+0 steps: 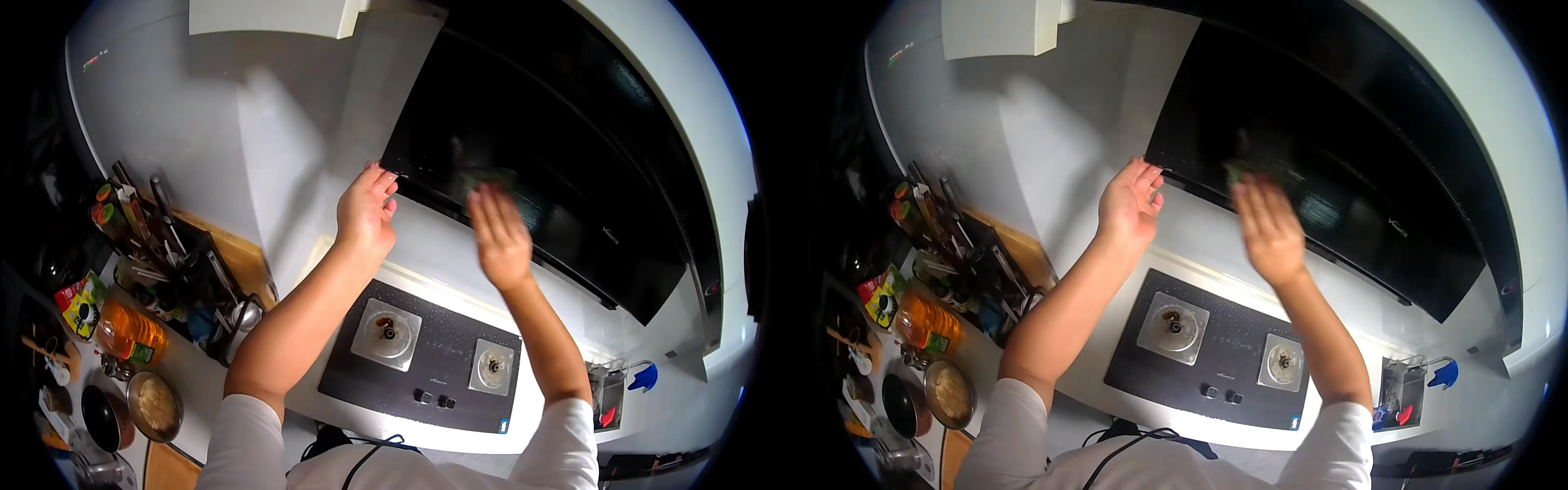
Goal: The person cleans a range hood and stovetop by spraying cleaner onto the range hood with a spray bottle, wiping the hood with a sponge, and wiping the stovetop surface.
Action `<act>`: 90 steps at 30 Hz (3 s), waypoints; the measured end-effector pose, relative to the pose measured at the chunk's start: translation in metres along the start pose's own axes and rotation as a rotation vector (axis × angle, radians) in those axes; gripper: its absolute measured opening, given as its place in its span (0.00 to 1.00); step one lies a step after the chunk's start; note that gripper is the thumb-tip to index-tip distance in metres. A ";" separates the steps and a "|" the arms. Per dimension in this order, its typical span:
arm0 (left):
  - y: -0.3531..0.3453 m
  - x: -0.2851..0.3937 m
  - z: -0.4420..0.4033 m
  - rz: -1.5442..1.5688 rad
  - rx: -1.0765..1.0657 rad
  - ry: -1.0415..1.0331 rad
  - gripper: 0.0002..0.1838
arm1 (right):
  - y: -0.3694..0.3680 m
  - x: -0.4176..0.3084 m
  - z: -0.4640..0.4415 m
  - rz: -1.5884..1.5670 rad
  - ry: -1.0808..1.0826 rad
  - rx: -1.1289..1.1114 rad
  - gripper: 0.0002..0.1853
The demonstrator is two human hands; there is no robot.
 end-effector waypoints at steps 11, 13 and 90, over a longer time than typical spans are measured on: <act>0.013 0.018 -0.028 -0.197 -0.046 -0.043 0.12 | -0.015 -0.013 -0.047 -0.172 -0.066 -0.110 0.22; 0.007 0.026 -0.022 -0.207 -0.018 -0.028 0.12 | -0.006 0.027 -0.044 -0.110 -0.153 -0.041 0.22; 0.054 0.060 -0.086 -0.484 0.064 -0.038 0.11 | 0.115 0.210 0.224 -0.134 -0.782 0.457 0.23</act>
Point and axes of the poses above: each hand's wrist, its own z-axis away from the middle knuckle, its own y-axis out of the back of the hand, x = y × z, the point moved 10 cm from there along -z, towards the middle knuckle, and after that the axes turned 6 degrees about -y, right-handed, at the moved point
